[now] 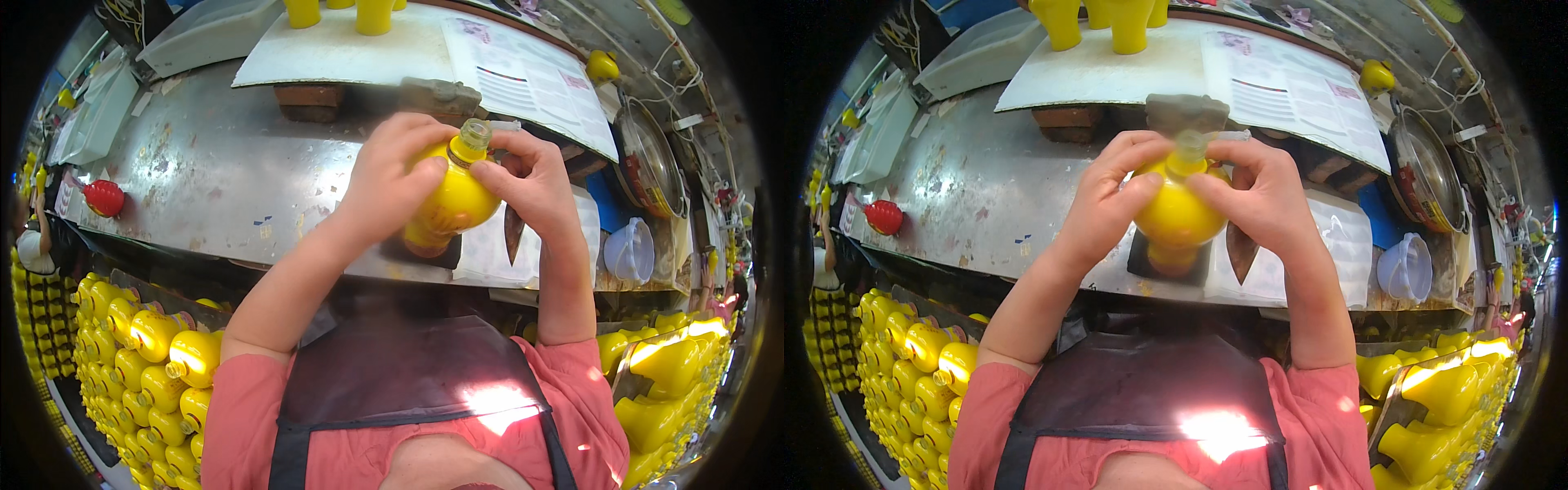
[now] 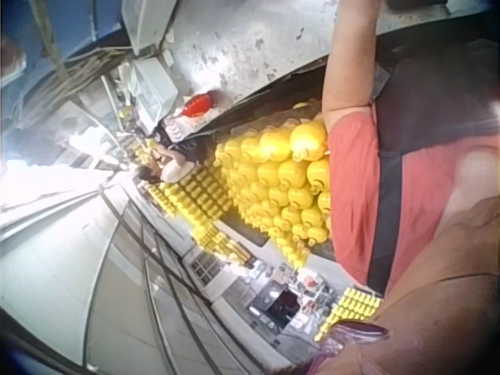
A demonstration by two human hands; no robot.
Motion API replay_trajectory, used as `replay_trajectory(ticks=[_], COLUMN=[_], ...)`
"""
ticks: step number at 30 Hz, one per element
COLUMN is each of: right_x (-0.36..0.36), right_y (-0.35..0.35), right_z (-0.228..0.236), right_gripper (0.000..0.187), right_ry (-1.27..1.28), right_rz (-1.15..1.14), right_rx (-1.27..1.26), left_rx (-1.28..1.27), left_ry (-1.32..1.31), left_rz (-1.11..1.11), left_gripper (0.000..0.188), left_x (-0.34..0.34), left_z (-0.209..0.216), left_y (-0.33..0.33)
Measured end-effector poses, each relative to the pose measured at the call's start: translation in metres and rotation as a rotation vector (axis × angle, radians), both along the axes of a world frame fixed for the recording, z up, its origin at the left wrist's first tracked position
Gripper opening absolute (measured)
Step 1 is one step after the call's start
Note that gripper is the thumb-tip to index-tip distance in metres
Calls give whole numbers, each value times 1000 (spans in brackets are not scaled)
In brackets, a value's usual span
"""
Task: The person scrubs the exterior of a yellow ceramic vase with a small abrasive pad, then wipes the neck and rim with a cloth. They place the cleaned vase on a nearby tray and repeat the process with another vase.
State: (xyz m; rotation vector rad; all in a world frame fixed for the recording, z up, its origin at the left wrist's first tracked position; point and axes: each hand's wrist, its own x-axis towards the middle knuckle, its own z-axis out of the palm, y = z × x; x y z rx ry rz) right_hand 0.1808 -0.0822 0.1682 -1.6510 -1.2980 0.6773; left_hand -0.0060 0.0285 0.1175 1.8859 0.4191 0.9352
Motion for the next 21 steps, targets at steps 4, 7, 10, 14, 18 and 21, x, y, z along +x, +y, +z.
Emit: replay_trajectory(ticks=[4, 7, 10, 14, 18, 21], right_x=[-3, -7, -10, -8, -3, -4], right_y=[-4, -9, -7, -7, -16, -23], right_z=[4, 11, 11, 4, 1, 0], right_gripper=[40, 39, 41, 33, 25, 18], right_ry=[35, 185, 98, 72, 111, 109], right_rz=[-5, -84, -32, -58, -32, -67], right_rx=[-66, -144, -97, -47, 21, 16], left_rx=[-247, -518, -465, 62, -122, -239], left_ry=[-14, -43, -129, 124, 114, 49], left_rz=[-212, -307, -125, 51, 21, -71], left_gripper=[39, 38, 35, 30, 23, 23], left_x=[1, 4, 14, 23, 23, 17], left_z=[1, 13, 27, 50, 63, 61], left_y=[10, 22, 14, 0, -2, 1])
